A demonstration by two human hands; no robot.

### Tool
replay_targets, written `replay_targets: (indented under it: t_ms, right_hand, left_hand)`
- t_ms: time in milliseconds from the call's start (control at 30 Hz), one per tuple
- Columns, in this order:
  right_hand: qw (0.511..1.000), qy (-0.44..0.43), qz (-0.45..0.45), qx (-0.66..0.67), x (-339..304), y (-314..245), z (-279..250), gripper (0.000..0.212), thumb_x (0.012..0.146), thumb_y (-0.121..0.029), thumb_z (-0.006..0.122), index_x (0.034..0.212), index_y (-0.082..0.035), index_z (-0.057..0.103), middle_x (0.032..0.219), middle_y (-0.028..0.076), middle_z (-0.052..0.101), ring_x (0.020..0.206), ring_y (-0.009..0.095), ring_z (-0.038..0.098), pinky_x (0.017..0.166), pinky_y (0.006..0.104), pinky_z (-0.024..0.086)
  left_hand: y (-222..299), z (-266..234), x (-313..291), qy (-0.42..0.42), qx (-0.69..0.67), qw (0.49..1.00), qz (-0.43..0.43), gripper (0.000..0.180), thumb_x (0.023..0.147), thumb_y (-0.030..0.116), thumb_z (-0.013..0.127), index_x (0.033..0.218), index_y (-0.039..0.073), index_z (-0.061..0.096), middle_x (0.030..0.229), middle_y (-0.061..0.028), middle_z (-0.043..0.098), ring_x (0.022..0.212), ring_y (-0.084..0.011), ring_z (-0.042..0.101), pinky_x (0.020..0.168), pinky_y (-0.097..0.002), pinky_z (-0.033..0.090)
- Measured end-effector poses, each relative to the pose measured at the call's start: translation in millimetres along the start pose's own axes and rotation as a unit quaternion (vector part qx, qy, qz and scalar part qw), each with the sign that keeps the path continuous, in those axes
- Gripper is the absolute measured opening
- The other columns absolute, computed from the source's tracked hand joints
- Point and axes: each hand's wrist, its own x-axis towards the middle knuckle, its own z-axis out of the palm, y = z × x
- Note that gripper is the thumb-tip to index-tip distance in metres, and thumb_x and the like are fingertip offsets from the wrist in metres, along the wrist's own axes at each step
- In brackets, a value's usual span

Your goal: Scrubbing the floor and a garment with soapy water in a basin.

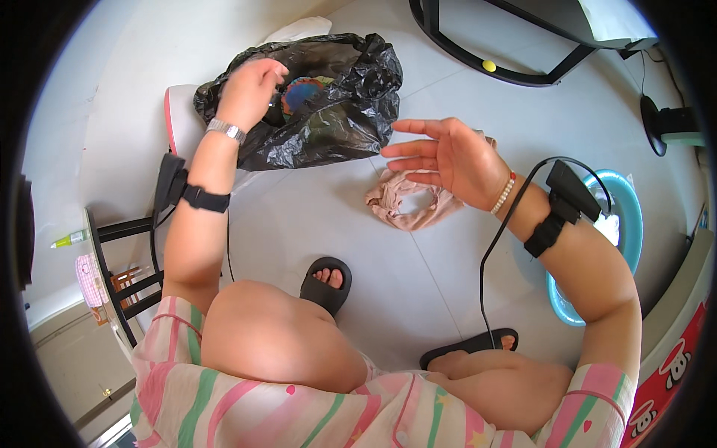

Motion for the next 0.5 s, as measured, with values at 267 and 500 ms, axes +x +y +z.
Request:
replay_targets:
  t_ms: [267, 500]
  right_hand:
    - [1.000, -0.008, -0.004, 0.003, -1, 6, -3, 0.062, 0.100, -0.047, 0.043, 0.146, -0.006, 0.043, 0.132, 0.013, 0.061, 0.121, 0.023, 0.060, 0.106, 0.0366, 0.046]
    - [0.999, 0.026, 0.017, -0.017, 3, 7, 3, 0.054, 0.100, -0.041, 0.046, 0.142, -0.006, 0.049, 0.126, 0.011, 0.063, 0.116, 0.020, 0.061, 0.103, 0.0351, 0.047]
  left_hand:
    - [-38, 27, 24, -0.123, -0.185, 0.946, -0.237, 0.046, 0.098, 0.040, 0.057, 0.100, -0.003, 0.074, 0.111, -0.0149, 0.071, 0.101, -0.0212, 0.066, 0.096, -0.0354, 0.051]
    - [-44, 23, 25, -0.145, -0.082, 0.966, -0.198, 0.049, 0.092, 0.037, 0.062, 0.113, -0.006, 0.072, 0.124, -0.0242, 0.067, 0.125, -0.0283, 0.058, 0.109, -0.0323, 0.040]
